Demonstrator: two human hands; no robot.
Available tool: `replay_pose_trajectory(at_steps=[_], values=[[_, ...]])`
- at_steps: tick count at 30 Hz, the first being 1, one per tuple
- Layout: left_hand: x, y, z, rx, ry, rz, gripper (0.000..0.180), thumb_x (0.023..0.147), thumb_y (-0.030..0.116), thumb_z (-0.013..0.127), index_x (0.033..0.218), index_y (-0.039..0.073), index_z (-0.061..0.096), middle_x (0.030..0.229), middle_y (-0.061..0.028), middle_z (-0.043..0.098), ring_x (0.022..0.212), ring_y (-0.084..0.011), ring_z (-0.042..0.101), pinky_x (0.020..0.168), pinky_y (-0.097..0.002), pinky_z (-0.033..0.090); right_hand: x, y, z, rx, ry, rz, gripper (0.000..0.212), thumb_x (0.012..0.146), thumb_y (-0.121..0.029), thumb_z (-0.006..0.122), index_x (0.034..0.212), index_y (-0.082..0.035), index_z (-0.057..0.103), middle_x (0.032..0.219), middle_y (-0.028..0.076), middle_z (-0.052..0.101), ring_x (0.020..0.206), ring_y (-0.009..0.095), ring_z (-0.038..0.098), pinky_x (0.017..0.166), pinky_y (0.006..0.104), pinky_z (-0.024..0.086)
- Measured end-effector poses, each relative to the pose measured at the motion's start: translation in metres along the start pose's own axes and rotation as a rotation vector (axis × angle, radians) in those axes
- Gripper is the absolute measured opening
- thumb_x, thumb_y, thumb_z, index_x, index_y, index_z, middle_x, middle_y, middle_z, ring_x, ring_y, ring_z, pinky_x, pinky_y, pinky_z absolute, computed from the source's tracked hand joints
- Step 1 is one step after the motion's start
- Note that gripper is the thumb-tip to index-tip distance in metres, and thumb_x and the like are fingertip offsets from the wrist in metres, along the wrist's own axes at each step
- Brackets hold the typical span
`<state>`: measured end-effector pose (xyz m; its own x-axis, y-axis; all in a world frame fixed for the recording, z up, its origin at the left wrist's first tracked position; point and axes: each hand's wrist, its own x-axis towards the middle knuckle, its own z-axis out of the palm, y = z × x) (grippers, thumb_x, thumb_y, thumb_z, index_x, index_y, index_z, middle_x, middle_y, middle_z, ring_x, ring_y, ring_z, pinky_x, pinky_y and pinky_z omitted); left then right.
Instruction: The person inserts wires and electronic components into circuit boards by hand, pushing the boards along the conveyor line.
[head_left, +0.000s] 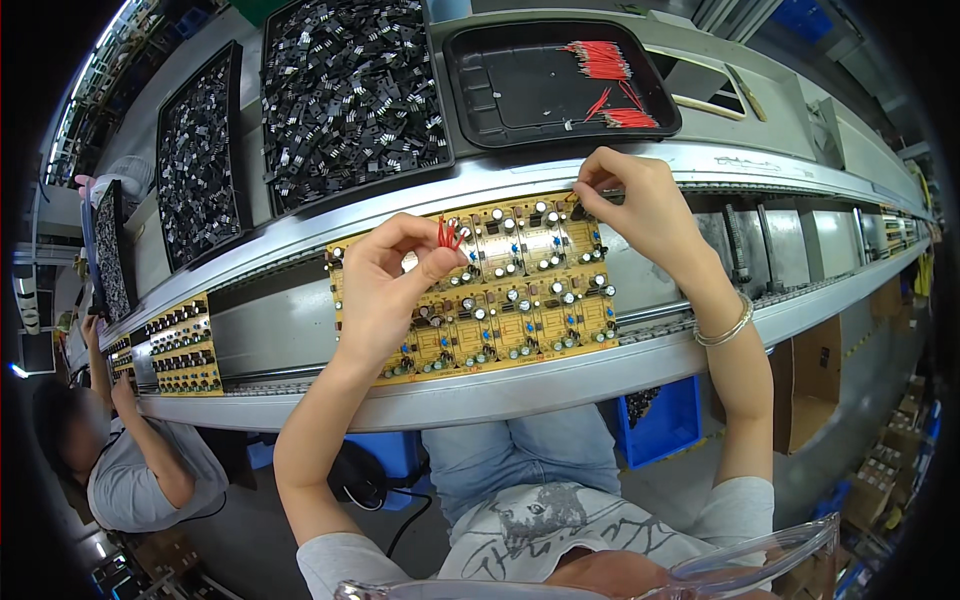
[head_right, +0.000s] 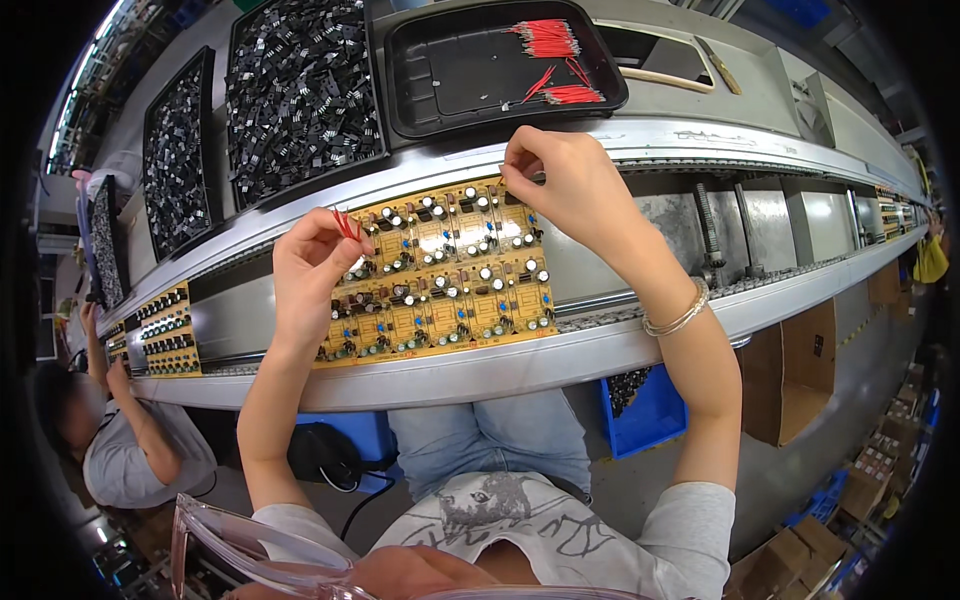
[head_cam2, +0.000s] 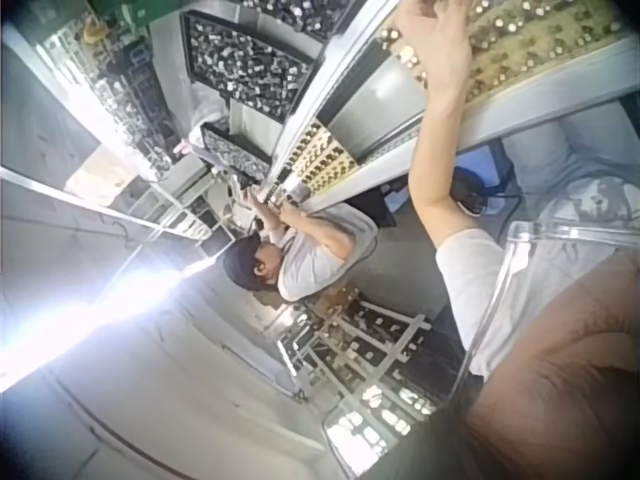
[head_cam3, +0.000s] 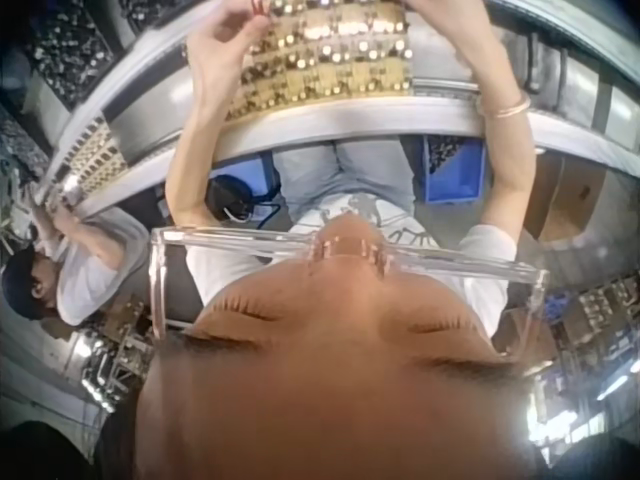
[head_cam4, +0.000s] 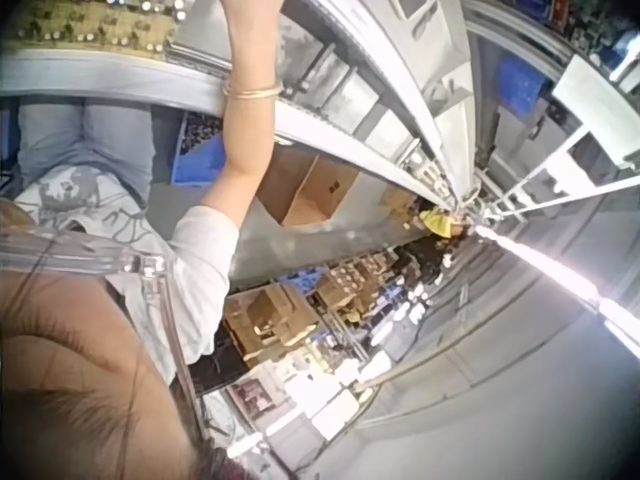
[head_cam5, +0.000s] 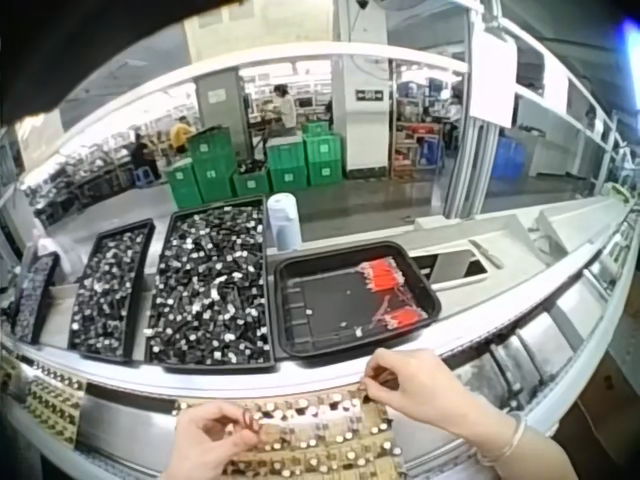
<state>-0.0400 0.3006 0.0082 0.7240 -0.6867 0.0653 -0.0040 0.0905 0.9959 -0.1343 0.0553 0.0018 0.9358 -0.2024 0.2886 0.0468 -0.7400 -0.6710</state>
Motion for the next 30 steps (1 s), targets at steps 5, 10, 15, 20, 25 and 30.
replay_pose_trajectory(at_steps=[5, 10, 15, 20, 25, 30], values=[[0.001, -0.001, 0.001, 0.006, -0.001, 0.01, 0.015, 0.078, 0.006, 0.071, 0.088, 0.001, 0.062, 0.082, -0.0039, 0.064, 0.074, -0.0076, 0.056, 0.071, -0.0215, 0.045, 0.001, 0.0, -0.001, -0.069, -0.078, 0.054, 0.011, 0.08, -0.006, 0.065, 0.084, 0.002, 0.059, 0.079, 0.01, 0.067, 0.077, 0.02, 0.067, 0.071, 0.0282, 0.052], [-0.001, 0.001, 0.004, 0.023, -0.024, -0.024, 0.012, 0.078, 0.003, 0.069, 0.088, 0.0, 0.063, 0.081, -0.0038, 0.064, 0.074, -0.0067, 0.056, 0.071, -0.0215, 0.045, -0.001, 0.003, -0.001, -0.116, -0.015, -0.048, 0.014, 0.077, -0.012, 0.067, 0.087, -0.003, 0.063, 0.074, 0.009, 0.067, 0.068, 0.022, 0.065, 0.062, 0.0305, 0.051], [-0.003, -0.004, 0.012, 0.052, -0.038, -0.053, 0.013, 0.077, 0.005, 0.07, 0.089, 0.001, 0.065, 0.079, 0.0005, 0.062, 0.068, -0.0042, 0.048, 0.064, -0.0193, 0.04, -0.004, -0.023, -0.01, -0.231, 0.285, -0.263, 0.022, 0.071, -0.017, 0.074, 0.088, -0.006, 0.066, 0.077, 0.003, 0.066, 0.073, 0.019, 0.062, 0.064, 0.0293, 0.048], [-0.006, -0.004, 0.019, 0.128, -0.072, -0.03, 0.013, 0.077, 0.005, 0.07, 0.088, 0.001, 0.065, 0.078, 0.0004, 0.061, 0.066, -0.0048, 0.046, 0.062, -0.0199, 0.039, -0.018, -0.063, 0.01, 0.122, -0.011, -0.248, 0.019, 0.071, -0.014, 0.075, 0.085, -0.006, 0.067, 0.077, 0.004, 0.066, 0.07, 0.019, 0.061, 0.069, 0.0307, 0.045], [-0.006, -0.002, 0.018, 0.229, -0.065, 0.06, 0.012, 0.076, 0.005, 0.069, 0.086, 0.0, 0.065, 0.079, -0.0015, 0.063, 0.065, -0.0069, 0.048, 0.062, -0.0209, 0.04, -0.016, -0.061, 0.006, 0.212, -0.069, -0.224, 0.012, 0.073, -0.011, 0.072, 0.082, -0.005, 0.068, 0.075, 0.005, 0.066, 0.07, 0.02, 0.06, 0.071, 0.0309, 0.044], [0.0, 0.003, 0.009, 0.311, 0.026, 0.105, 0.013, 0.075, 0.006, 0.069, 0.086, 0.001, 0.066, 0.079, -0.0022, 0.064, 0.065, -0.0075, 0.05, 0.063, -0.0215, 0.042, 0.001, -0.034, 0.001, -0.065, 0.308, -0.275, 0.008, 0.073, -0.008, 0.069, 0.079, -0.005, 0.064, 0.084, 0.005, 0.063, 0.086, 0.023, 0.057, 0.075, 0.0314, 0.044]])
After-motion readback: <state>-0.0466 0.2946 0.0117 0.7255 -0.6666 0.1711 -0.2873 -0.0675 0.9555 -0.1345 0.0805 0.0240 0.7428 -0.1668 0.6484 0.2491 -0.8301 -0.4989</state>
